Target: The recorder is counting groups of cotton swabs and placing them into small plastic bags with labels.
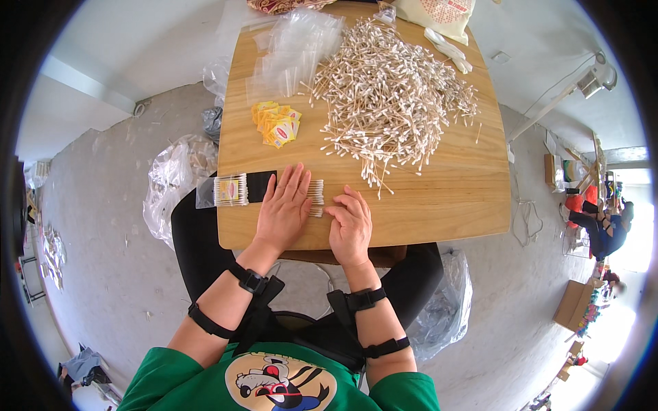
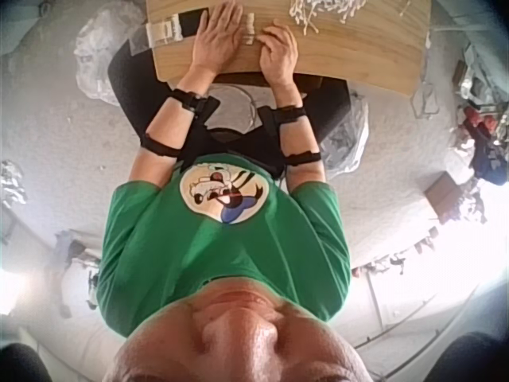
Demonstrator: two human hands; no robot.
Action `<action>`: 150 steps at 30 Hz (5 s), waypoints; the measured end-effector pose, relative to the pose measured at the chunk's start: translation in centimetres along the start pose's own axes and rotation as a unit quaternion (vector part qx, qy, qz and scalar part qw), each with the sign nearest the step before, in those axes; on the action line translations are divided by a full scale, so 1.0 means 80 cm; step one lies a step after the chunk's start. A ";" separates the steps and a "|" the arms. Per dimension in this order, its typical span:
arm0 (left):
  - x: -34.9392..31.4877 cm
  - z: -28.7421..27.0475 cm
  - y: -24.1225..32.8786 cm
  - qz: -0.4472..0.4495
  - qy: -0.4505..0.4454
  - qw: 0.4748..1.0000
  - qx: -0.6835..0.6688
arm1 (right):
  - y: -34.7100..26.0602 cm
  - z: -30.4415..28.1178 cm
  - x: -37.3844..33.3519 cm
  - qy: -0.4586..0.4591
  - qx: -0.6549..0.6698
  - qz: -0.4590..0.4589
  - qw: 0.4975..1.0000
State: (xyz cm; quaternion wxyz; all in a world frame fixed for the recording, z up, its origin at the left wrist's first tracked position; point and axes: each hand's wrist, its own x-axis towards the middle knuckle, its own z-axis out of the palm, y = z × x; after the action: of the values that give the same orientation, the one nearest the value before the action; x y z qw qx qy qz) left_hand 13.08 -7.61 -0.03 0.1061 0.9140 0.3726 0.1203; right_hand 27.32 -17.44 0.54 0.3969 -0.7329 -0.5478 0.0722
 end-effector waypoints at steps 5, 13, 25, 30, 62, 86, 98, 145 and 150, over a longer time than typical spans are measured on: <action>0.001 0.001 -0.001 0.002 0.002 1.000 -0.003 | -0.005 0.001 0.004 0.005 -0.009 0.013 1.000; 0.001 0.001 0.000 0.000 0.000 1.000 -0.001 | -0.004 0.002 0.004 -0.012 -0.027 0.014 0.999; 0.000 0.002 -0.001 0.002 0.006 1.000 -0.005 | -0.005 0.004 0.005 -0.015 -0.051 0.013 0.998; 0.000 0.002 -0.001 0.002 0.004 1.000 0.002 | -0.012 0.009 0.008 -0.002 -0.065 0.030 0.997; 0.000 0.001 -0.001 -0.004 0.004 0.999 -0.032 | 0.003 0.010 0.062 -0.024 -0.073 0.005 0.997; -0.004 -0.003 -0.009 0.004 0.022 0.996 -0.081 | -0.032 0.014 0.014 -0.179 -0.226 -0.068 0.955; -0.035 -0.042 -0.150 -0.108 0.062 0.990 -0.069 | -0.050 0.038 0.033 -0.216 -0.248 -0.072 0.942; -0.038 -0.069 -0.160 -0.126 0.142 0.883 -0.430 | -0.087 0.084 0.057 -0.243 -0.218 -0.093 0.941; -0.040 -0.062 -0.165 -0.115 0.137 0.885 -0.429 | -0.091 0.085 0.056 -0.235 -0.219 -0.092 0.943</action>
State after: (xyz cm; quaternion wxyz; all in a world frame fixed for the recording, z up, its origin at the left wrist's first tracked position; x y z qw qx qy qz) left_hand 0.69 -0.11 0.47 0.4492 0.7039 0.3981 0.3799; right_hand 19.97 -9.53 2.19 0.0919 -0.7102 -0.6929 0.0836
